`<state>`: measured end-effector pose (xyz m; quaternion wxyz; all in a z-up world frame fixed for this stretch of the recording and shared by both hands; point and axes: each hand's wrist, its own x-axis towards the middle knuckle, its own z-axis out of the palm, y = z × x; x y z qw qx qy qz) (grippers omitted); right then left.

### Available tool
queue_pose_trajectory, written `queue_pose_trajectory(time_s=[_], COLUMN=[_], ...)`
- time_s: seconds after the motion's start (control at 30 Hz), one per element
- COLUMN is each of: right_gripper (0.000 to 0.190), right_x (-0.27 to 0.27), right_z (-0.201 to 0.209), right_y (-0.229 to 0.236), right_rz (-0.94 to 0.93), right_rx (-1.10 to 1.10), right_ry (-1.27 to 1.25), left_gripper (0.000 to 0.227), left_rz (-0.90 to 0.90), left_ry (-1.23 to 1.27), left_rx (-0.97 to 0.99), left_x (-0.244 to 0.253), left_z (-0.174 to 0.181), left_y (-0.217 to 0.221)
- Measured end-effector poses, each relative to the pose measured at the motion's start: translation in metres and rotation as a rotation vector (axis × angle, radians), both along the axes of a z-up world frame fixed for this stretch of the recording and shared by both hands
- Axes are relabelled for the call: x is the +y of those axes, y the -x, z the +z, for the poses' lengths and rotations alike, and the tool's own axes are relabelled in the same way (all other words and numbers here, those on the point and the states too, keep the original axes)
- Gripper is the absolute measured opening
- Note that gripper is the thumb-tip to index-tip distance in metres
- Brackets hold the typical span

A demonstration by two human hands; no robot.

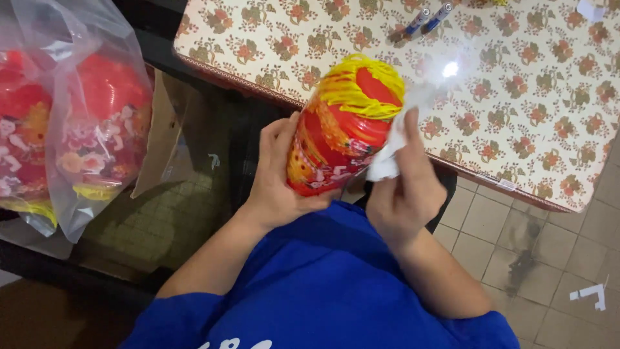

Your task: The person is assembling traditional lanterns by cleaning the lantern body with a tissue and then attaching a plastic handle stick.

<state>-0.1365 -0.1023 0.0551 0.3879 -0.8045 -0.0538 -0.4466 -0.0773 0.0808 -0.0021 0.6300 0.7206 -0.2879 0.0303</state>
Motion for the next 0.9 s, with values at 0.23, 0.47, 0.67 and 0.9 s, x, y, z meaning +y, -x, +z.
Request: queue_pose_trajectory(time_s=[0.23, 0.47, 0.67, 0.9], right_gripper=[0.018, 0.011, 0.026, 0.079], right_x=[-0.008, -0.014, -0.011, -0.007], right_z=[-0.018, -0.027, -0.057, -0.098], right_y=[-0.004, -0.015, -0.018, -0.01], right_rz=[0.01, 0.186, 0.31, 0.762], right_rx=[-0.113, -0.104, 0.032, 0.3], right_ry=[0.122, 0.003, -0.486, -1.103], left_gripper=[0.111, 0.125, 0.123, 0.105], left_rz=[0.155, -0.083, -0.534, -0.581], left_ry=[-0.078, 0.188, 0.601, 0.697], left_rx=[-0.205, 0.037, 0.585, 0.762], left_x=[-0.004, -0.001, -0.001, 0.002], left_z=[-0.015, -0.034, -0.054, -0.071], left_y=[0.003, 0.002, 0.01, 0.001])
